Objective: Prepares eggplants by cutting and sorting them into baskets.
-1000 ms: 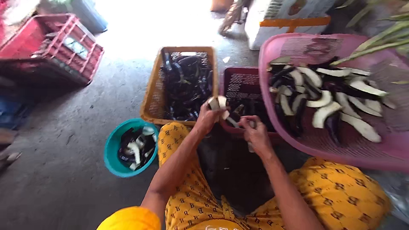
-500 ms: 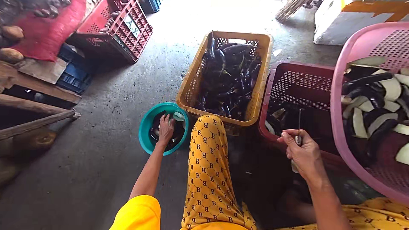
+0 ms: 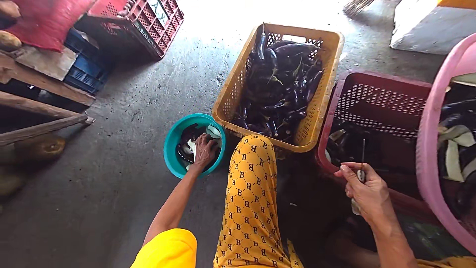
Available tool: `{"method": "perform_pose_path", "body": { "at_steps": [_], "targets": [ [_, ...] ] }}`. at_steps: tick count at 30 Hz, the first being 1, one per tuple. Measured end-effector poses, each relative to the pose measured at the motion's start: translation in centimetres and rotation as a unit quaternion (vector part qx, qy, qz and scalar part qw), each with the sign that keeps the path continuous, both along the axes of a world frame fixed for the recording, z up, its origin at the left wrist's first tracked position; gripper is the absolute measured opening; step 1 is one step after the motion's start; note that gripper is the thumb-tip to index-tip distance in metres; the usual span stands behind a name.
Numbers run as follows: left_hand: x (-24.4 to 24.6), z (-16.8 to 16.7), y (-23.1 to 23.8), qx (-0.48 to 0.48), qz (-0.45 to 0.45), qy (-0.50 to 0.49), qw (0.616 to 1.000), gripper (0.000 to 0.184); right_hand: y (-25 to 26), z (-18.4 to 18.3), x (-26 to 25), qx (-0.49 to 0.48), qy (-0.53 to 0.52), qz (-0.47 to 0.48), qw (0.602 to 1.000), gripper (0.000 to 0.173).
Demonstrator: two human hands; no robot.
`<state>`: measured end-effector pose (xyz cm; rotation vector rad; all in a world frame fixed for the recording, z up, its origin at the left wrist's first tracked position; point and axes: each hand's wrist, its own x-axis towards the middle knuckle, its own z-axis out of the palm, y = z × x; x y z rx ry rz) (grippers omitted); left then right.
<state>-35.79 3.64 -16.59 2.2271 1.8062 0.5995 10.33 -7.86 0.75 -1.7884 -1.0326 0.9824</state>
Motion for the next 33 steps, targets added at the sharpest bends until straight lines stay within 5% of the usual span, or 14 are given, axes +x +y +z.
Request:
{"method": "perform_pose_path", "body": {
  "at_steps": [33],
  "targets": [
    [1.7, -0.3, 1.2, -0.050, 0.063, -0.025, 0.996, 0.024, -0.2, -0.6, -0.2, -0.015, -0.008, 0.013, 1.000, 0.012]
  ]
}}
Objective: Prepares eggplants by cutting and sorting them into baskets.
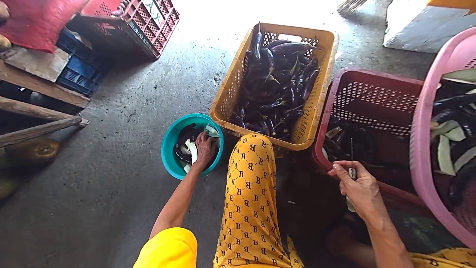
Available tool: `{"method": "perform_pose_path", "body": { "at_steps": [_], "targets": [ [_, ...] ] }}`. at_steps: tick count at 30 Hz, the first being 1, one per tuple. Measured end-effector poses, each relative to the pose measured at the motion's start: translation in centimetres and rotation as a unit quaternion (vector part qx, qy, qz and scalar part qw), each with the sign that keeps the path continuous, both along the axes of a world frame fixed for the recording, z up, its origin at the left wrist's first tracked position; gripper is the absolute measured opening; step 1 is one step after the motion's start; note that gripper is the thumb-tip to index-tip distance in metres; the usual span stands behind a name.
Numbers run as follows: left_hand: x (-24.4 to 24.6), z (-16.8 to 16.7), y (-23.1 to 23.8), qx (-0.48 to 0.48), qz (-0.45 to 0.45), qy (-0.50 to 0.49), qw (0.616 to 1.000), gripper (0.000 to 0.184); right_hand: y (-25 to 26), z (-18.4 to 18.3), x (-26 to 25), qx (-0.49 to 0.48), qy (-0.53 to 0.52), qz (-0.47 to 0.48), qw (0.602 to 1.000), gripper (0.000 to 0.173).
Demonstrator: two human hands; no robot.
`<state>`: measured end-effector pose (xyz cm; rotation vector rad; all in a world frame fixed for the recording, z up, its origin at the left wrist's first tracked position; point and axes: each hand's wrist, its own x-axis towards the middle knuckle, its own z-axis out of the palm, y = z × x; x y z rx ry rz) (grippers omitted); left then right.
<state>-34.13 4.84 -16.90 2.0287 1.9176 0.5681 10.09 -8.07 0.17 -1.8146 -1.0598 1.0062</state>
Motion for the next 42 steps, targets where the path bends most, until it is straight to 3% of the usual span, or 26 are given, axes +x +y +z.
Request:
{"method": "perform_pose_path", "body": {
  "at_steps": [6, 9, 11, 15, 16, 17, 18, 20, 23, 25, 27, 31, 35, 42],
  "targets": [
    [-0.1, -0.2, -0.1, -0.004, -0.024, 0.022, 0.999, 0.028, 0.0, 0.1, -0.2, -0.009, -0.003, 0.004, 1.000, 0.013],
    [-0.6, 3.0, 0.4, -0.043, -0.028, 0.011, 0.999, 0.028, 0.0, 0.2, 0.0, -0.017, -0.020, 0.007, 1.000, 0.017],
    [-2.4, 6.6, 2.0, -0.018, -0.013, 0.031, 0.999, 0.032, -0.1, 0.1, 0.2, -0.018, -0.021, 0.006, 1.000, 0.017],
    [-8.5, 12.7, 7.2, 0.091, 0.167, 0.107, 0.976, 0.045, -0.1, -0.1, 0.1, -0.022, -0.020, 0.010, 1.000, 0.016],
    [-9.9, 13.7, 8.6, 0.063, 0.212, 0.119, 0.968, 0.039, -0.1, -0.1, 0.0, -0.024, -0.020, 0.011, 0.999, 0.016],
    [-11.0, 14.3, 9.8, 0.013, 0.241, 0.122, 0.963, 0.050, -0.1, 0.0, 0.0, -0.027, -0.022, 0.013, 0.999, 0.016],
    [-11.9, 14.3, 10.8, -0.046, 0.260, 0.135, 0.955, 0.074, 0.0, 0.0, 0.0, -0.029, -0.026, 0.016, 0.999, 0.017],
    [-12.5, 14.1, 11.5, -0.099, 0.263, 0.145, 0.949, 0.096, 0.0, 0.0, -0.1, -0.034, -0.038, 0.022, 0.998, 0.019],
    [-9.9, 12.1, 9.0, -0.037, 0.163, 0.111, 0.980, 0.090, 0.0, 0.0, 0.0, -0.032, -0.050, 0.032, 0.998, 0.020],
    [-7.5, 7.4, 5.2, -0.001, 0.041, 0.122, 0.992, 0.080, 0.0, -0.2, 0.0, -0.034, -0.049, 0.036, 0.998, 0.020],
    [-5.6, 2.5, 1.5, -0.020, -0.044, 0.128, 0.991, 0.081, 0.0, -0.4, -0.1, -0.037, -0.045, 0.039, 0.998, 0.020],
    [-4.4, -3.0, -0.7, -0.009, -0.049, 0.150, 0.987, 0.083, -0.1, -0.7, -0.4, -0.047, -0.045, 0.044, 0.997, 0.019],
    [-4.3, -3.7, -0.7, -0.073, -0.030, 0.154, 0.985, 0.073, 0.0, -1.5, -0.6, -0.060, -0.055, 0.060, 0.995, 0.021],
    [-2.7, -1.0, -0.1, -0.337, 0.052, 0.126, 0.932, 0.056, -0.1, -1.7, -0.5, -0.067, -0.084, 0.080, 0.991, 0.024]
  ]
}}
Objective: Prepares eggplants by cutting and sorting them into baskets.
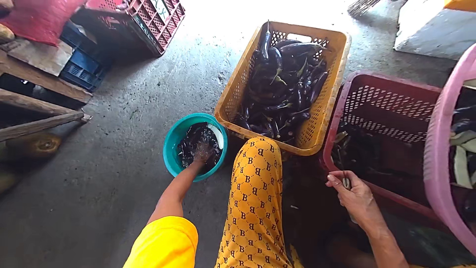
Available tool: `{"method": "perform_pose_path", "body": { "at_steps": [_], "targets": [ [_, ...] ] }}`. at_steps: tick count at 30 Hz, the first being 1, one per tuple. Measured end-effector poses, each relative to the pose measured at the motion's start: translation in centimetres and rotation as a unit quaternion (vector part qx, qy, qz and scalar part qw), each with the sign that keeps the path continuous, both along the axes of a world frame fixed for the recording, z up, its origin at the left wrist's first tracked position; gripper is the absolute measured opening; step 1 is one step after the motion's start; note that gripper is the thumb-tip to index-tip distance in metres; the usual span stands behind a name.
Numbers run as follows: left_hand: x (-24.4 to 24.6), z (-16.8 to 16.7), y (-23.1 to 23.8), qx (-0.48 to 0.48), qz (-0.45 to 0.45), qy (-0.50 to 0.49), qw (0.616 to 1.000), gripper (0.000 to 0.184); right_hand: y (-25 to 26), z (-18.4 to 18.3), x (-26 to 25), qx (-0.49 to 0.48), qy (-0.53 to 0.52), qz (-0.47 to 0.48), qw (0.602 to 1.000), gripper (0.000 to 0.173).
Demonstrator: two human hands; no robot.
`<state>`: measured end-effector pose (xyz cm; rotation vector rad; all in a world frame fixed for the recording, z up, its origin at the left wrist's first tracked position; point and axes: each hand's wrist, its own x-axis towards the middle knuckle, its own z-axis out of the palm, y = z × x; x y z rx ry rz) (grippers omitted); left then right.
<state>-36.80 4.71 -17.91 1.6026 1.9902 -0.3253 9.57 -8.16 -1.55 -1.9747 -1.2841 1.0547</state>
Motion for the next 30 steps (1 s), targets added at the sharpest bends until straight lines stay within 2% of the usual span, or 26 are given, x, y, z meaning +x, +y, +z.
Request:
{"method": "perform_pose_path", "body": {
  "at_steps": [3, 5, 7, 9, 12, 13, 17, 18, 19, 20, 22, 24, 26, 30],
  "targets": [
    [1.7, 3.0, -0.9, -0.140, 0.020, 0.023, 0.990, 0.050, -0.2, 0.2, 0.1, 0.000, -0.008, 0.002, 1.000, 0.024],
    [2.7, 4.0, -0.8, -0.161, 0.055, 0.026, 0.985, 0.047, -0.3, 0.2, 0.3, 0.003, -0.011, 0.003, 1.000, 0.024],
    [3.2, 3.8, -0.1, -0.153, 0.052, -0.002, 0.987, 0.046, -0.5, 0.1, 0.5, 0.005, -0.017, 0.005, 1.000, 0.024],
    [2.8, 3.5, 1.4, -0.145, -0.005, -0.039, 0.989, 0.043, -0.5, 0.2, 0.7, 0.006, -0.017, 0.007, 1.000, 0.025],
    [1.4, 5.4, 4.4, -0.185, -0.128, -0.070, 0.972, 0.037, -0.4, 0.5, 0.5, 0.005, -0.012, 0.008, 1.000, 0.024],
    [0.7, 6.2, 5.0, -0.176, -0.124, -0.114, 0.970, 0.037, -0.3, 0.5, 0.5, 0.002, -0.010, 0.008, 1.000, 0.024],
    [-3.2, 9.3, 6.0, -0.101, 0.035, -0.288, 0.951, 0.045, -0.3, 0.5, 0.4, -0.002, -0.008, 0.016, 1.000, 0.024],
    [-4.3, 9.4, 6.2, -0.063, 0.050, -0.284, 0.955, 0.050, -0.3, 0.5, 0.5, -0.002, -0.007, 0.017, 1.000, 0.025],
    [-5.1, 9.5, 6.2, -0.016, 0.049, -0.240, 0.969, 0.057, -0.3, 0.5, 0.5, -0.002, -0.007, 0.018, 1.000, 0.025],
    [-5.5, 9.5, 6.1, 0.044, 0.041, -0.166, 0.984, 0.061, -0.3, 0.4, 0.4, -0.002, -0.009, 0.019, 1.000, 0.025],
    [-6.0, 8.4, 5.6, 0.140, 0.020, -0.029, 0.989, 0.062, -0.4, 0.2, 0.5, -0.004, -0.011, 0.022, 1.000, 0.025],
    [-6.3, 6.3, 5.2, 0.168, -0.002, 0.051, 0.984, 0.061, -0.4, 0.0, 0.5, -0.007, -0.013, 0.023, 1.000, 0.025],
    [-6.7, 4.3, 5.1, 0.160, -0.005, 0.052, 0.986, 0.061, -0.5, -0.2, 0.6, -0.011, -0.017, 0.023, 1.000, 0.026],
    [-7.5, 1.0, 5.1, 0.131, 0.056, -0.051, 0.989, 0.067, -0.7, -0.3, 0.7, -0.019, -0.008, 0.014, 1.000, 0.026]
  ]
}}
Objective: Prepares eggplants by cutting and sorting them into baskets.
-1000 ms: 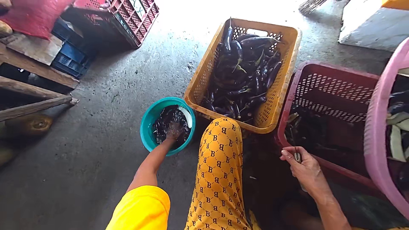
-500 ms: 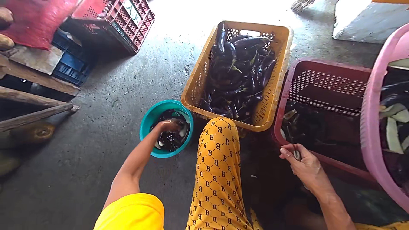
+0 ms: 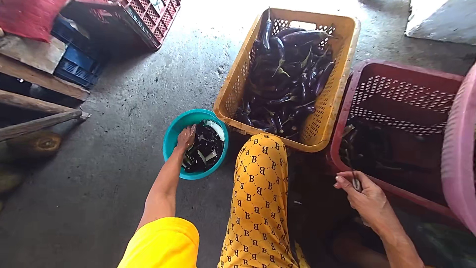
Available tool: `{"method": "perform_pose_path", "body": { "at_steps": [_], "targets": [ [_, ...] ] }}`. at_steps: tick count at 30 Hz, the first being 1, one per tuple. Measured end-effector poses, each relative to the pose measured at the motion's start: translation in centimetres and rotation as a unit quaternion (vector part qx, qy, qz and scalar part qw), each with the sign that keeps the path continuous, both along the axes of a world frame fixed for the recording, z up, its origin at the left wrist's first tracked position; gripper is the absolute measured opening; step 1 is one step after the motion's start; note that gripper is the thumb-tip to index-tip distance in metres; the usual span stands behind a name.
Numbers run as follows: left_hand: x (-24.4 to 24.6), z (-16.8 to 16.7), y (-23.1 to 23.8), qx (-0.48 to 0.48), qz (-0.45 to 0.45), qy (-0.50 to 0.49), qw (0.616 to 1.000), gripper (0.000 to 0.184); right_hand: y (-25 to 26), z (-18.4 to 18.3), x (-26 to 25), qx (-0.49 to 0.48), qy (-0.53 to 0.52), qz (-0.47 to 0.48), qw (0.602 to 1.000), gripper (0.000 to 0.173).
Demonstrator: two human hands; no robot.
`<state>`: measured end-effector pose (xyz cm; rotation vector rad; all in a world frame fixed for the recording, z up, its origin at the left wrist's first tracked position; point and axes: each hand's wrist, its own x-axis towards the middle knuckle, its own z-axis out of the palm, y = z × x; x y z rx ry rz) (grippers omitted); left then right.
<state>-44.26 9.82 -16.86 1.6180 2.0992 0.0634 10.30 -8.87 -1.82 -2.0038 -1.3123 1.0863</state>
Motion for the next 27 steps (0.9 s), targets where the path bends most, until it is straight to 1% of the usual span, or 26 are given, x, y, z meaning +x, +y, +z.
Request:
{"method": "perform_pose_path", "body": {
  "at_steps": [2, 4, 5, 7, 8, 9, 11, 12, 15, 16, 18, 19, 21, 23, 25, 27],
  "targets": [
    [-0.1, -1.2, -0.2, -0.039, 0.047, -0.064, 0.996, 0.067, 0.0, -0.1, 0.0, 0.000, 0.008, -0.004, 1.000, 0.026],
    [-0.3, -2.3, -0.2, -0.108, 0.039, -0.092, 0.989, 0.052, 0.0, -0.1, 0.0, -0.001, 0.012, -0.007, 1.000, 0.026],
    [-0.1, -2.7, -0.4, -0.125, 0.038, -0.105, 0.986, 0.051, -0.1, 0.0, -0.1, -0.001, 0.013, -0.009, 1.000, 0.026],
    [0.8, -3.5, -1.1, -0.129, 0.053, -0.126, 0.982, 0.049, -0.1, 0.0, 0.0, 0.003, 0.012, -0.010, 1.000, 0.026],
    [1.2, -3.7, -1.7, -0.113, 0.069, -0.126, 0.983, 0.046, -0.1, 0.1, 0.0, 0.002, 0.012, -0.012, 1.000, 0.025],
    [1.9, -3.4, -2.4, -0.094, 0.093, -0.126, 0.983, 0.044, -0.1, 0.2, -0.1, 0.000, 0.013, -0.012, 1.000, 0.025],
    [3.8, 0.2, -3.3, -0.125, 0.162, -0.153, 0.967, 0.044, 0.0, 0.4, -0.3, -0.005, 0.020, -0.011, 1.000, 0.024],
    [4.4, 1.4, -3.7, -0.130, 0.180, -0.177, 0.959, 0.045, 0.0, 0.5, -0.3, -0.004, 0.025, -0.012, 1.000, 0.024],
    [4.0, 2.3, -4.1, -0.139, 0.161, -0.251, 0.944, 0.048, 0.1, 0.6, -0.6, 0.003, 0.039, -0.009, 0.999, 0.022],
    [3.6, 2.3, -4.2, -0.143, 0.162, -0.285, 0.934, 0.049, 0.1, 0.8, -0.7, 0.007, 0.043, -0.009, 0.999, 0.021],
    [3.1, 2.1, -3.5, -0.179, 0.212, -0.372, 0.886, 0.050, 0.2, 1.1, -0.7, 0.016, 0.052, -0.007, 0.998, 0.020],
    [3.3, 2.8, -3.3, -0.192, 0.231, -0.398, 0.867, 0.050, 0.1, 1.3, -0.7, 0.022, 0.058, -0.007, 0.998, 0.020],
    [3.5, 4.5, -3.2, -0.195, 0.237, -0.418, 0.855, 0.055, 0.0, 1.6, -0.7, 0.032, 0.067, -0.008, 0.997, 0.019],
    [3.9, 6.6, -3.6, -0.182, 0.215, -0.398, 0.873, 0.056, 0.0, 1.9, -0.6, 0.038, 0.069, -0.008, 0.997, 0.020],
    [4.7, 8.9, -4.2, -0.148, 0.164, -0.336, 0.915, 0.052, -0.2, 2.2, -0.5, 0.039, 0.065, -0.006, 0.997, 0.021],
    [6.3, 10.9, -4.9, -0.088, 0.081, -0.229, 0.966, 0.051, -0.3, 2.3, -0.4, 0.040, 0.062, -0.007, 0.997, 0.021]
  ]
}}
